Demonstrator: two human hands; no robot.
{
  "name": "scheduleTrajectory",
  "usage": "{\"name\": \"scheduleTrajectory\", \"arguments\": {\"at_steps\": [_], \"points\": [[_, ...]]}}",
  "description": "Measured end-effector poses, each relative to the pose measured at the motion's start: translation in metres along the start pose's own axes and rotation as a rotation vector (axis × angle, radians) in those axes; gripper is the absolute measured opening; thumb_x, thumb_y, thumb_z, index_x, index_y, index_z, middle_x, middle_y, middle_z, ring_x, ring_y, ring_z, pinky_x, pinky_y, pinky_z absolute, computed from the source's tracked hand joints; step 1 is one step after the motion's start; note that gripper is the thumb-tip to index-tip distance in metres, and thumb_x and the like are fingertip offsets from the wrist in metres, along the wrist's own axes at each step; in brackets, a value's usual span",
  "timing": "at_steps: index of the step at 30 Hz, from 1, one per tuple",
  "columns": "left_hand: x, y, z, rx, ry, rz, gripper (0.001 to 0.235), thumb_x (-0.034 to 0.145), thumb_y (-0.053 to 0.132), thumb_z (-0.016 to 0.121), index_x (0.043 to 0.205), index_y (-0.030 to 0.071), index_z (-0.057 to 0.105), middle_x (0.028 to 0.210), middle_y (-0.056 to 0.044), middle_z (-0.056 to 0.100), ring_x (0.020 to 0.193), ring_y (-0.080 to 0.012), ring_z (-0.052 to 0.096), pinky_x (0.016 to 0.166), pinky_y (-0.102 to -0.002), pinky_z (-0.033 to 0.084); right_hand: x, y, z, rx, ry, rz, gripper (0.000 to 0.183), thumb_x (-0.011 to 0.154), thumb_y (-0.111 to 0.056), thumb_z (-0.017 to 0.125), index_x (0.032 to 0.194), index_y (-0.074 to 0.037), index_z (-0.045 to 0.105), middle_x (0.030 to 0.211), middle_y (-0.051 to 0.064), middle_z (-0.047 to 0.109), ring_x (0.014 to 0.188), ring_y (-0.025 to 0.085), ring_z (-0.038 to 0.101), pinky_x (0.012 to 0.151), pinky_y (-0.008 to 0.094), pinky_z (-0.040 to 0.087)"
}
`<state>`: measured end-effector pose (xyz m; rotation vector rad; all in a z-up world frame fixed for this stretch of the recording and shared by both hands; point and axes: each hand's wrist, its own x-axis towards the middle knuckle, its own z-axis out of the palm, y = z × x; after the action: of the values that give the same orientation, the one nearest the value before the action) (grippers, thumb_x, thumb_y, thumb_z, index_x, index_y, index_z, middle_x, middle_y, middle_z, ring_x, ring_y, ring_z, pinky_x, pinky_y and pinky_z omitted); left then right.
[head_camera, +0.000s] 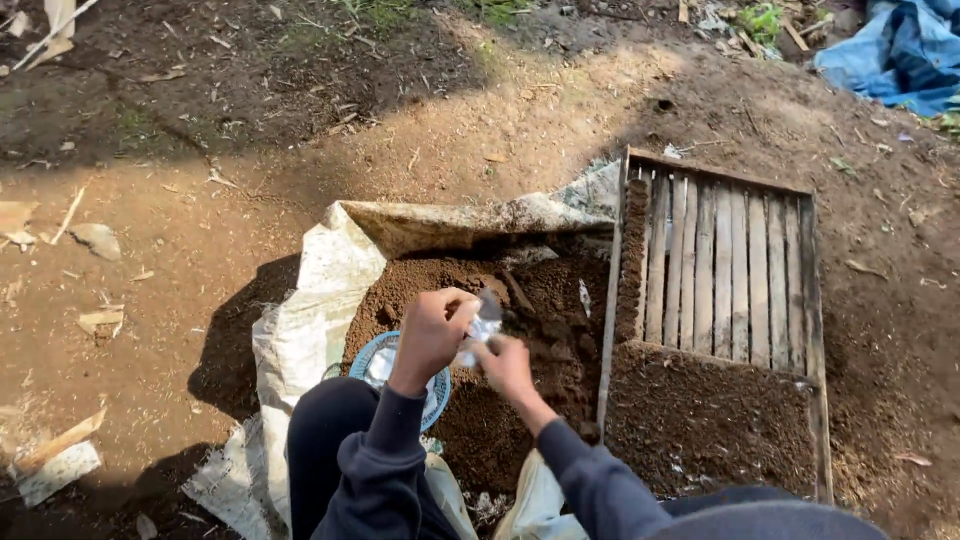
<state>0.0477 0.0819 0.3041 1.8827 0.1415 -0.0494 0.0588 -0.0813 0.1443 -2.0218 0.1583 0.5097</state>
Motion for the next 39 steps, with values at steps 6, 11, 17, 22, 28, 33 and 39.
{"name": "scheduleTrajectory", "arguments": {"at_steps": [6,11,17,22,28,33,39], "points": [[-0.008,0.014,0.019,-0.128,0.076,-0.046,0.020,0.084,0.028,0.076,0.078,0.009,0.080,0.052,-0.007,0.066,0.055,-0.0164,0.062,0.063,-0.030,0.052,0.002,0.088,0.121,-0.155,-0.112,-0.309,0.026,0.095,-0.015,0.067,0.072,-0.004,0.065,0.065,0.010,0.062,0.064,0.025,0.058,0.069,0.042,0.047],[-0.014,0.036,0.013,-0.146,0.044,-0.077,0.024,0.078,0.028,0.083,0.069,0.007,0.076,0.048,-0.007,0.060,0.054,-0.0145,0.053,0.060,-0.030,0.049,-0.016,0.025,0.035,-0.107,-0.162,-0.300,0.012,0.097,-0.016,0.065,0.095,-0.005,0.070,0.090,0.016,0.072,0.091,0.032,0.070,0.085,0.050,0.055],[-0.005,0.020,0.042,-0.112,-0.093,-0.075,0.026,0.078,0.030,0.082,0.066,0.009,0.073,0.055,-0.004,0.063,0.049,-0.0104,0.050,0.051,-0.025,0.040,-0.076,-0.064,-0.112,0.797,-0.113,0.129,0.071,0.104,-0.058,0.027,0.131,0.001,0.057,0.111,0.019,0.066,0.090,0.026,0.063,0.075,0.037,0.051],[-0.003,0.006,0.072,-0.014,-0.236,-0.042,0.024,0.077,0.022,0.082,0.071,0.000,0.075,0.045,-0.011,0.060,0.047,-0.0193,0.057,0.055,-0.032,0.046,-0.071,-0.012,-0.112,0.493,0.041,0.071,0.023,0.085,-0.013,0.088,0.099,0.002,0.077,0.076,0.013,0.072,0.070,0.017,0.066,0.063,0.029,0.056],[0.001,-0.027,0.086,0.048,-0.211,-0.020,0.011,0.085,0.009,0.071,0.082,0.001,0.078,0.055,-0.012,0.068,0.056,-0.0206,0.067,0.063,-0.032,0.052,0.001,0.148,-0.079,0.067,0.163,0.296,0.030,0.097,-0.026,0.074,0.122,-0.009,0.073,0.102,0.008,0.078,0.101,0.022,0.075,0.084,0.037,0.061],[0.007,-0.053,0.089,0.113,-0.230,-0.126,0.013,0.088,0.010,0.068,0.087,0.001,0.078,0.057,-0.009,0.070,0.059,-0.0190,0.069,0.064,-0.029,0.052,0.006,0.154,-0.089,-0.110,0.025,0.337,0.058,0.104,-0.033,0.064,0.150,0.000,0.050,0.143,0.026,0.056,0.137,0.041,0.053,0.112,0.056,0.049],[-0.014,-0.009,0.076,0.040,-0.319,-0.147,0.015,0.086,0.014,0.074,0.084,-0.001,0.077,0.058,-0.010,0.069,0.052,-0.0143,0.064,0.058,-0.026,0.049,-0.080,-0.027,-0.108,0.420,-0.003,0.014,0.048,0.106,-0.025,0.054,0.145,0.003,0.056,0.134,0.031,0.065,0.128,0.043,0.061,0.106,0.054,0.050]]}}
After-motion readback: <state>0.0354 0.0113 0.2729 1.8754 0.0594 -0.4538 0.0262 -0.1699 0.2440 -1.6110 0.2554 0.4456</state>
